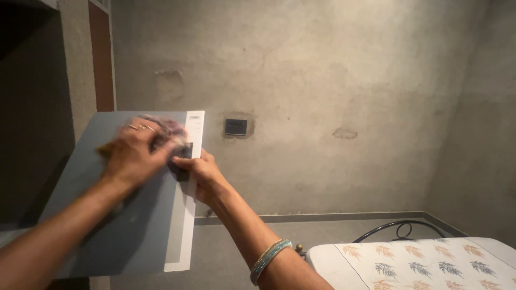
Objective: The person wipes the covers of a blue binder and a grey binder with a cloth, then wipes the shelf surface. The binders are placed back on the shelf after cleaning.
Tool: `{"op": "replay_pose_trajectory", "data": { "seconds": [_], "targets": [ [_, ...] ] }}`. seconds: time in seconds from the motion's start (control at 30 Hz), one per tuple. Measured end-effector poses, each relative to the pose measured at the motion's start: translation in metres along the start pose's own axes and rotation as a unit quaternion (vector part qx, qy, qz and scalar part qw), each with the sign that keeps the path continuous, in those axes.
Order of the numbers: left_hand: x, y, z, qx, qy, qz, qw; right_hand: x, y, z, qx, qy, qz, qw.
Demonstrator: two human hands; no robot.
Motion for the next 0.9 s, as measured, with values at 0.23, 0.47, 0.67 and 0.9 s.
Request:
{"op": "replay_pose_trajectory", "data": {
  "seconds": [0.23,0.47,0.67,0.9],
  "targets": [
    [-0.009,-0.005,0.012,0.136,-0.102,0.014,0.985,0.016,-0.007,0.001,0.010,0.037,-0.005,0.999],
    [0.020,0.017,0.002,0.029,0.033,0.123,0.991,0.029,-0.016,0.003,0.010,-0.019,-0.021,1.000],
    [-0.008,0.009,0.007,0.114,0.054,0.156,0.980,0.043,-0.008,0.000,0.034,-0.019,-0.055,0.998],
    [-0.034,0.022,-0.018,0.045,0.015,0.180,0.983,0.050,-0.013,0.022,0.079,-0.055,-0.043,0.994]
  ]
}}
Point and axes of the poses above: each hand's wrist, its own y-axis towards the middle knuckle, its own z-axis out of the palm, x = y × z, the point moved 5 cm from there along y, towards the middle knuckle, and after that the axes turned 6 degrees about x, right-handed, at the moved point
